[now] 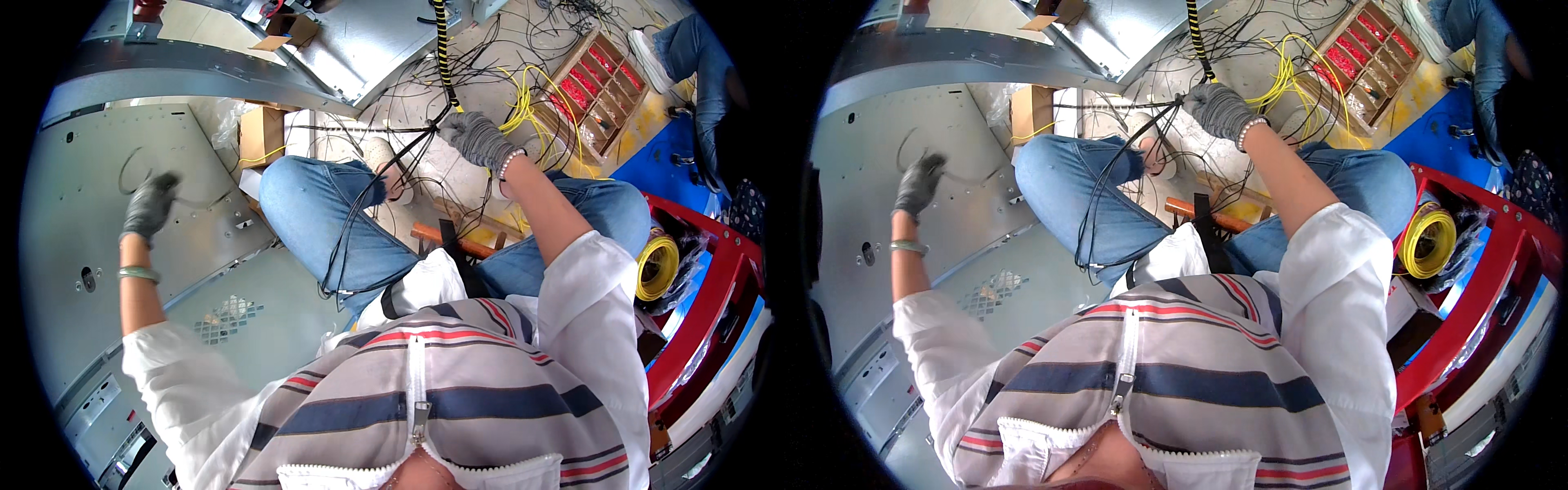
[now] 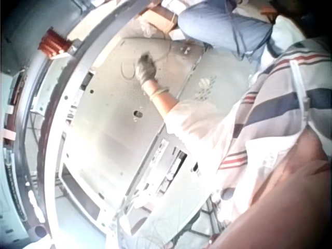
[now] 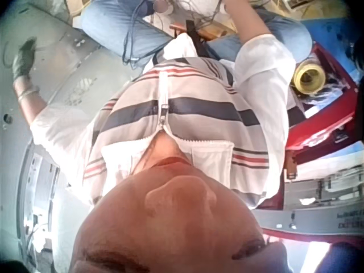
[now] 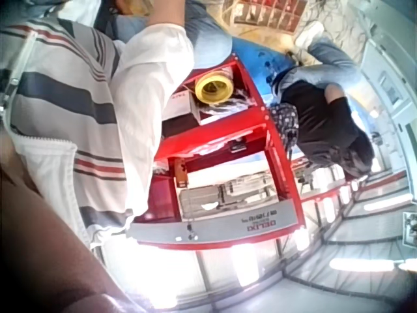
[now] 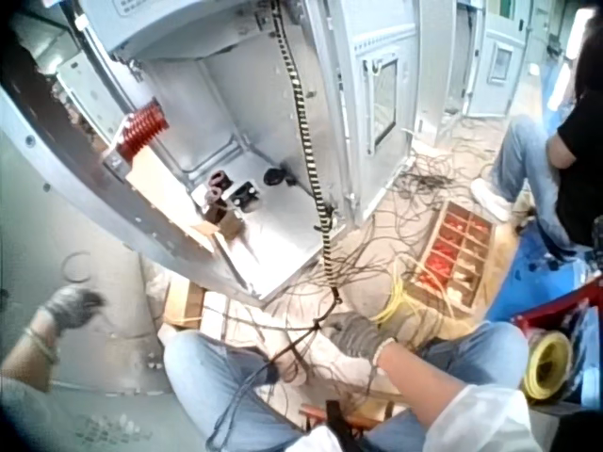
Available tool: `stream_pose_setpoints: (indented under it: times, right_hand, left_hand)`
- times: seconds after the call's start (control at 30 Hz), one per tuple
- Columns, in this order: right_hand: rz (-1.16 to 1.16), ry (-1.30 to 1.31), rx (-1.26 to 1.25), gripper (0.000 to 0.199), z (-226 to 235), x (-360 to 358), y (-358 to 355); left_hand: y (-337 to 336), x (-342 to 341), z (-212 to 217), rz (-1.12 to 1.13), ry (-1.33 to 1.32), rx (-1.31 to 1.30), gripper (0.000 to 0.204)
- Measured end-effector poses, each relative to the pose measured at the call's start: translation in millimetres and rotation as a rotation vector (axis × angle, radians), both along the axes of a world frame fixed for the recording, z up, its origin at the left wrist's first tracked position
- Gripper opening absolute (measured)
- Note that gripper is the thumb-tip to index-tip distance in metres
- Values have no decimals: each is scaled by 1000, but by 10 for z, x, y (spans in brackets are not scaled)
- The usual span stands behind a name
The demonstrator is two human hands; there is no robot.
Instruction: The person sits on the floor and organizes a bundle of black and yellow wires. They use a handheld tool to strip or cut wire ends, then separate and align the wires by hand.
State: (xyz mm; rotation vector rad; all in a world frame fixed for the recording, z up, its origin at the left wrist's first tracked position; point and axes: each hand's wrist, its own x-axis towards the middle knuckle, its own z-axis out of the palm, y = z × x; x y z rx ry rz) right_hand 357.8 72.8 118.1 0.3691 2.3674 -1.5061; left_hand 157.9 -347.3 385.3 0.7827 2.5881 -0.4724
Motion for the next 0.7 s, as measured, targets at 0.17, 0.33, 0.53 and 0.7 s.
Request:
stream_pose_setpoints:
  times: [0.17,0.33,0.53,0.7]
  right_hand:
    - [13,14,40,25,41,51,5]
    - [32,61,94,22,96,10,-68]
    - [14,18,55,22,19,-3,-33]
    - [129,55,194,18,220,-61,-70]
  left_hand:
    - [2029,737,-1276,-93,-292,686,28]
    - [2597,900,-2810,283,-782,572,36]
    - [2720,1057,-2261,934,-1193,803,35]
    - [2623,1040,-2500,1006,-1161,754,33]
